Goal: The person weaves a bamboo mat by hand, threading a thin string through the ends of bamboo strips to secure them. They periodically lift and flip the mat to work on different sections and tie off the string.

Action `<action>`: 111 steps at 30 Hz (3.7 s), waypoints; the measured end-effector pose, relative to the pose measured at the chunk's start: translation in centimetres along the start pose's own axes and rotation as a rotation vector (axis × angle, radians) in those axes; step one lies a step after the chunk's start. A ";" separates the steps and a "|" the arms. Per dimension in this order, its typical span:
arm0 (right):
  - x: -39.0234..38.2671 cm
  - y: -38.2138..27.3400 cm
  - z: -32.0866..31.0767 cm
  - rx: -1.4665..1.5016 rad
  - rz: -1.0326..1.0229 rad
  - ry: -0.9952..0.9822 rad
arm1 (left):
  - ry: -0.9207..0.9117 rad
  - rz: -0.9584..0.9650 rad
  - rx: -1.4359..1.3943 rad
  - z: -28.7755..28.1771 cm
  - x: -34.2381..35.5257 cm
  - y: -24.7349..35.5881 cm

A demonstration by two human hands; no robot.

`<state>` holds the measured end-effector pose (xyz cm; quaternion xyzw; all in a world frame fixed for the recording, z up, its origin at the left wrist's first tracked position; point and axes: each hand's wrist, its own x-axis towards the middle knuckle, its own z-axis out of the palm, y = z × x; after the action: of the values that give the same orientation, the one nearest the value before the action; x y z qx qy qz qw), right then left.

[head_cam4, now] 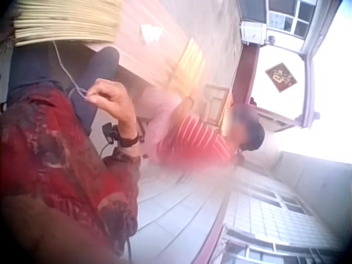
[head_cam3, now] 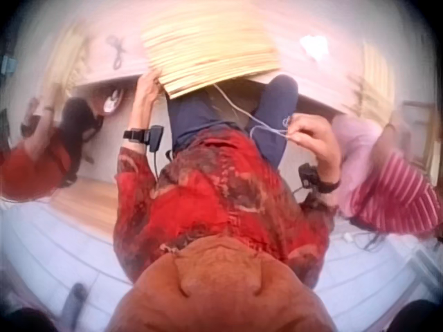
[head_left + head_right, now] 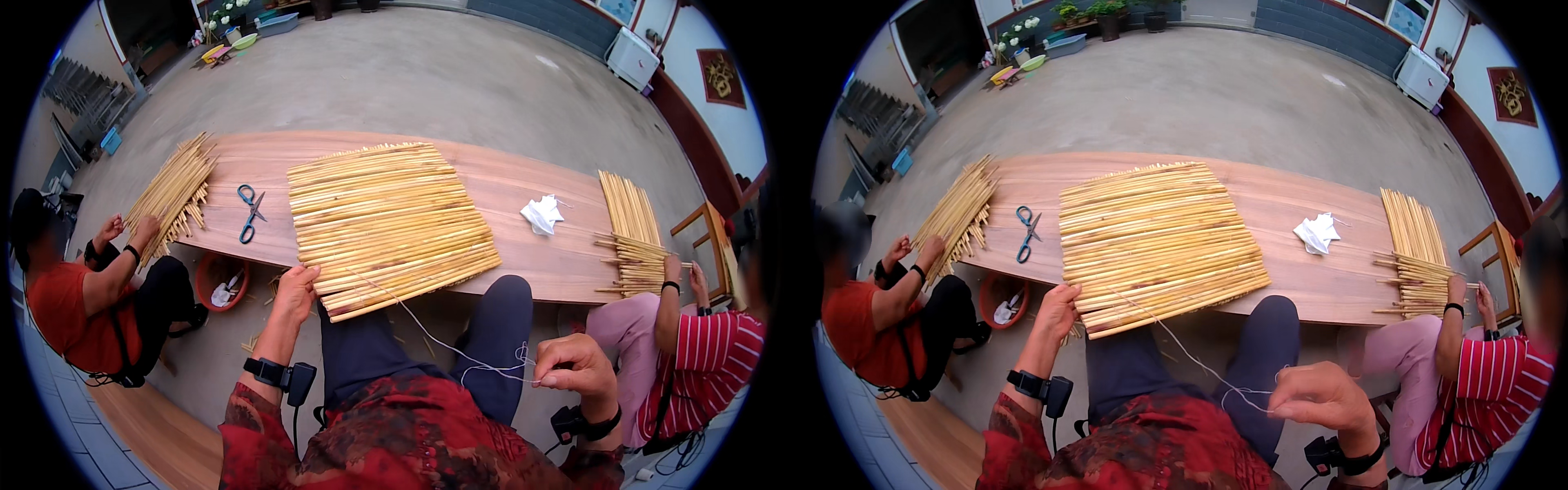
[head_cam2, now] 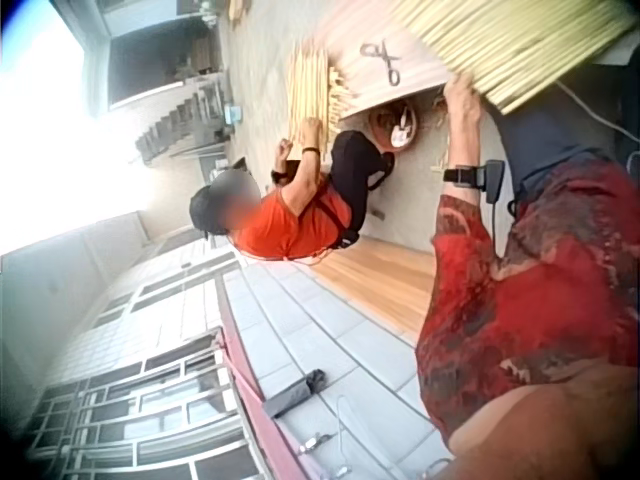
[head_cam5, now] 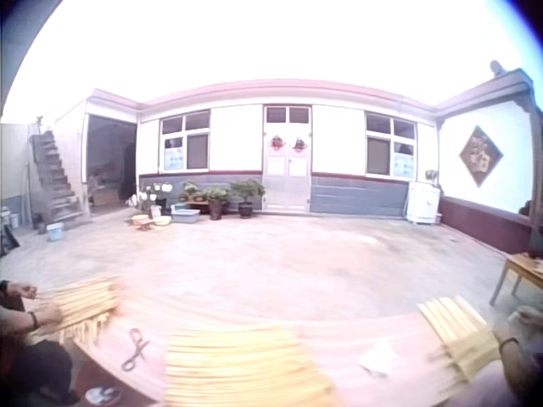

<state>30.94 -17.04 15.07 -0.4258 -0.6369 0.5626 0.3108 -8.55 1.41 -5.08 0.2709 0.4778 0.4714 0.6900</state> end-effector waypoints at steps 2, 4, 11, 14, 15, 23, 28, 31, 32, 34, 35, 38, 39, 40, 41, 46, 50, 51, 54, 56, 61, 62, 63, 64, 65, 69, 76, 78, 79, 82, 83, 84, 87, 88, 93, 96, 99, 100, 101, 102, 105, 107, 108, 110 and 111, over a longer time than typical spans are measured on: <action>0.6 0.2 0.2 -0.002 -0.003 -0.036 | 0.026 0.053 -0.020 -0.2 0.5 -0.7; 1.1 0.4 0.3 -0.026 -0.001 -0.082 | 0.015 0.073 -0.053 -0.9 0.8 -1.0; 1.3 1.0 1.0 -0.102 0.130 0.149 | 0.523 0.862 1.242 2.0 -3.3 2.1; 2.4 0.9 2.3 -0.198 0.122 0.188 | -0.393 0.543 0.834 10.2 -9.3 4.3; 3.5 0.6 2.7 -0.258 0.101 0.175 | -0.704 0.432 0.671 12.2 -10.6 4.1; 5.0 0.6 3.6 -0.222 0.122 0.158 | -1.030 0.220 0.718 15.6 -11.7 4.2; 2.2 1.8 0.0 -0.187 0.227 0.196 | -0.611 0.360 0.675 10.6 -11.3 7.4; 0.6 2.1 -2.2 -0.298 0.139 0.252 | -0.357 0.407 0.570 6.9 -11.1 9.2; 0.3 2.5 -2.7 -0.302 0.095 0.277 | -0.297 0.459 0.538 6.2 -11.1 9.7; -0.2 3.1 -3.7 -0.210 0.033 0.319 | -0.207 0.549 0.429 5.0 -10.8 10.6; -0.4 3.2 -4.2 -0.112 0.020 0.336 | -0.178 0.580 0.352 4.2 -10.7 10.9; -1.9 3.9 -5.4 0.068 0.022 0.351 | -0.121 0.713 0.237 1.7 -10.2 12.1; -2.6 4.2 -5.9 0.107 0.031 0.356 | -0.116 0.754 0.224 0.7 -9.7 12.4; -3.1 4.7 -6.0 0.132 0.038 0.386 | -0.081 0.776 0.198 -0.2 -9.5 12.4; -3.5 4.8 -6.3 0.107 0.105 0.385 | -0.040 0.799 0.180 -1.1 -9.7 12.9; -4.8 4.7 -5.7 -0.040 0.338 0.422 | -0.019 0.889 0.109 -7.4 -8.9 14.2; -5.5 6.8 -6.0 -0.024 0.349 0.480 | 0.006 0.912 0.026 -11.0 -9.4 14.4; -5.7 7.5 -5.9 -0.015 0.339 0.498 | 0.021 0.899 0.009 -11.0 -9.9 14.5; -6.4 9.4 -5.9 -0.087 0.339 0.534 | 0.114 0.900 0.038 -10.5 -10.5 13.4; -6.7 10.0 -5.9 -0.097 0.350 0.569 | 0.107 0.888 0.025 -9.8 -10.8 13.0; -6.3 10.5 -5.6 -0.183 0.229 0.639 | 0.196 0.871 -0.012 -12.1 -11.4 12.4; -5.9 10.2 -5.5 -0.145 0.247 0.649 | 0.233 0.861 -0.021 -13.3 -11.6 12.4; -5.7 9.9 -5.3 -0.166 0.227 0.645 | 0.216 0.848 -0.022 -14.2 -11.4 12.3; -5.6 9.5 -5.1 -0.186 0.207 0.642 | 0.231 0.852 -0.010 -14.9 -11.3 11.7; -5.4 9.3 -4.9 -0.202 0.190 0.637 | 0.246 0.854 0.006 -14.9 -11.4 11.4; -5.4 6.3 -3.4 -0.136 0.197 0.624 | 0.143 0.704 0.263 -12.5 -11.4 10.5; -4.8 4.5 -2.2 -0.246 0.004 0.531 | -0.190 0.485 0.852 -2.5 -13.6 9.4; -4.4 4.1 -2.0 -0.264 0.000 0.527 | -0.297 0.417 0.900 0.3 -14.4 9.4; -4.2 3.9 -1.8 -0.274 -0.003 0.521 | -0.360 0.390 0.869 1.6 -14.6 9.2; -3.6 3.0 -1.3 -0.424 0.004 0.539 | -0.529 0.522 0.971 6.0 -14.9 9.3; -3.3 3.0 -1.1 -0.423 0.012 0.563 | -0.563 0.574 0.968 7.1 -15.3 9.7; -3.5 2.8 -1.0 -0.424 0.025 0.592 | -0.584 0.618 0.925 8.2 -15.5 10.2; -3.6 3.3 -2.0 -0.554 0.047 0.588 | -0.645 0.787 0.537 10.1 -16.0 11.8; -3.6 3.4 -2.2 -0.625 0.057 0.578 | -0.667 0.878 0.487 11.1 -16.3 12.8; -3.1 5.8 -1.9 -0.948 0.171 0.332 | -0.797 1.137 0.505 16.6 -16.3 15.8; -1.4 5.7 -1.0 -1.002 0.120 0.236 | -0.883 1.239 0.378 20.4 -17.1 15.8; 1.3 3.3 -0.1 -0.394 -0.177 0.326 | -0.997 1.226 0.364 23.6 -17.3 14.6; 2.0 2.3 0.7 -0.116 -0.232 0.331 | -1.034 1.206 0.368 24.4 -17.3 14.0; 2.7 1.2 1.8 0.158 -0.275 0.344 | -1.086 1.176 0.365 25.2 -16.9 13.2; 4.2 -0.5 3.4 0.234 -0.441 0.375 | -1.113 1.144 0.392 25.5 -16.7 12.6; 6.2 -1.9 3.5 0.096 -0.468 0.380 | -1.228 1.047 0.473 25.5 -15.8 11.4; 6.6 -1.4 3.5 0.197 -0.488 0.270 | -1.223 1.010 0.543 23.9 -15.5 11.7; 6.8 -1.0 3.1 0.263 -0.414 0.172 | -1.197 1.006 0.568 22.3 -15.2 12.0; 6.9 0.2 2.8 0.306 -0.374 0.097 | -0.805 1.110 0.650 18.1 -13.6 12.7; 6.9 0.8 2.4 0.321 -0.331 0.131 | -0.627 1.022 0.462 15.0 -11.0 11.7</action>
<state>25.94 -12.01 13.24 -0.2964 -0.5790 0.5691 0.5030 -0.53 -2.67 14.97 0.7309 0.1533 0.5241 0.4094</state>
